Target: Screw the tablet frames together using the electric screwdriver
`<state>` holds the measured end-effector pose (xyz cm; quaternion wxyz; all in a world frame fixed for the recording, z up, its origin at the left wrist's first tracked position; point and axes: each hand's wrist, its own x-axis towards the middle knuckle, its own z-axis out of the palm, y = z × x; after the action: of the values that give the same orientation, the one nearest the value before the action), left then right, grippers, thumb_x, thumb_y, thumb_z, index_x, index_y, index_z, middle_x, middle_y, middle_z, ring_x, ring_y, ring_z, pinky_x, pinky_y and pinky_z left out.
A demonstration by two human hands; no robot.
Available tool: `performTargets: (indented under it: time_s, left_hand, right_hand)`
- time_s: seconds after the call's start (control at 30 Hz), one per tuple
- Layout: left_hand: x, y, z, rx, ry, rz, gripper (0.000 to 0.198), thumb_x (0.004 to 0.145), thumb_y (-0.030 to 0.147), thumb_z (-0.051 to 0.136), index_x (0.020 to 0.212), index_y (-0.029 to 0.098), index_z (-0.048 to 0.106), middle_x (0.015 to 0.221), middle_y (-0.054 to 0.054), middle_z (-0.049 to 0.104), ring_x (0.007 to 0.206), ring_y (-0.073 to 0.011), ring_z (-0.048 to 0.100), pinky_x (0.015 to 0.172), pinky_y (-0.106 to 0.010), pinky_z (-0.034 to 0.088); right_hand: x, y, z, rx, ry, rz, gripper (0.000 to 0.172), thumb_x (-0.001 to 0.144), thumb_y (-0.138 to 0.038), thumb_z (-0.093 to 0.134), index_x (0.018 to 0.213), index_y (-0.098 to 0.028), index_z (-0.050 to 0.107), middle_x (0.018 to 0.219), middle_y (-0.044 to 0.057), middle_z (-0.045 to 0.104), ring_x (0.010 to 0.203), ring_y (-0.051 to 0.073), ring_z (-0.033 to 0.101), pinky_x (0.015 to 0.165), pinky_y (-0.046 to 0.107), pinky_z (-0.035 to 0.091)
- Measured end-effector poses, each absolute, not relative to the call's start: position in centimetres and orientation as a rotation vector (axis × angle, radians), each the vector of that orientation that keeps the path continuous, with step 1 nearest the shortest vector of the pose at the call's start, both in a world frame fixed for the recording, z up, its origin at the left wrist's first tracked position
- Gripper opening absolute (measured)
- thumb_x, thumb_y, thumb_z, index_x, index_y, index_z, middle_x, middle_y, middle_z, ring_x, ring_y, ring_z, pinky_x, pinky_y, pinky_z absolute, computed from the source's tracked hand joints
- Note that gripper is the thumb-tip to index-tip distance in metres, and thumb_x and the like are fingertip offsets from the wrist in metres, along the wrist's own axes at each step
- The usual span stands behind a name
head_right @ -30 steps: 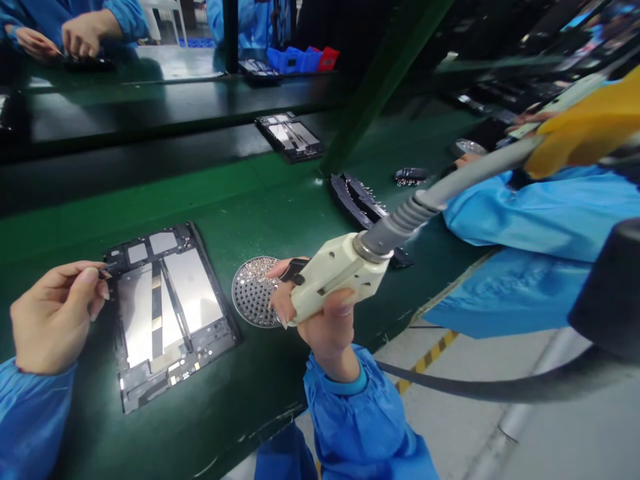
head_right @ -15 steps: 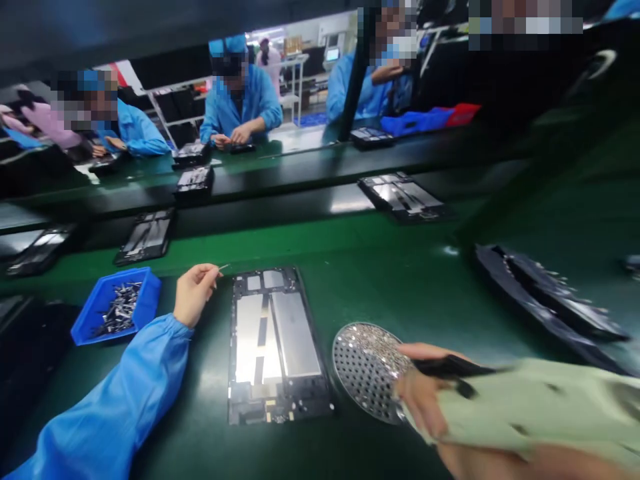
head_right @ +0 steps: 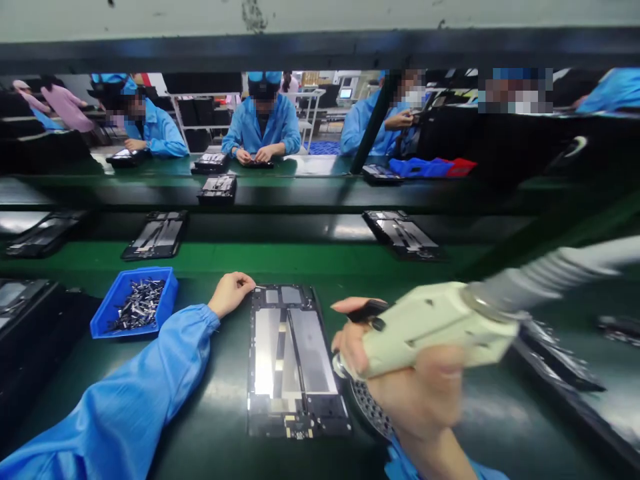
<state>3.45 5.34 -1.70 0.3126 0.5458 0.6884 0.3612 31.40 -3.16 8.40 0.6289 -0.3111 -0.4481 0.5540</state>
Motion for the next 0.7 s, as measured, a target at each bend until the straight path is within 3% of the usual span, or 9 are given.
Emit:
performTargets:
  time_s: [0.17, 0.37, 0.7]
  left_hand:
    - [3.4, 5.5, -2.1, 1.509, 1.835, 0.898, 0.01, 0.084, 0.012, 0.069, 0.078, 0.018, 0.075, 0.085, -0.005, 0.076, 0.081, -0.019, 0.068, 0.084, -0.029, 0.051]
    - [2.8, 6.2, -2.1, 1.506, 1.766, 0.856, 0.01, 0.082, 0.014, 0.072, 0.074, 0.018, 0.077, 0.074, -0.002, 0.075, 0.074, -0.0173, 0.067, 0.076, -0.027, 0.05]
    - [3.0, 6.2, -2.8, 1.468, 1.785, 0.856, 0.016, 0.082, 0.014, 0.066, 0.073, 0.017, 0.08, 0.071, -0.002, 0.073, 0.073, -0.0175, 0.066, 0.07, -0.026, 0.044]
  right_hand:
    - [26.1, 0.3, 9.1, -0.6, -1.225, 1.331, 0.07, 0.074, -0.087, 0.068, 0.087, -0.02, 0.079, 0.044, 0.0, 0.05, 0.037, 0.016, 0.043, 0.042, 0.034, 0.04]
    - [18.0, 6.4, 6.4, -0.624, -1.094, 1.264, 0.078, 0.071, -0.092, 0.063, 0.084, -0.016, 0.072, 0.039, -0.005, 0.047, 0.032, 0.013, 0.042, 0.041, 0.029, 0.046]
    - [13.8, 9.1, 2.2, -0.649, -1.144, 1.222, 0.069, 0.079, -0.085, 0.063, 0.085, -0.016, 0.07, 0.041, -0.007, 0.048, 0.034, 0.011, 0.044, 0.046, 0.028, 0.052]
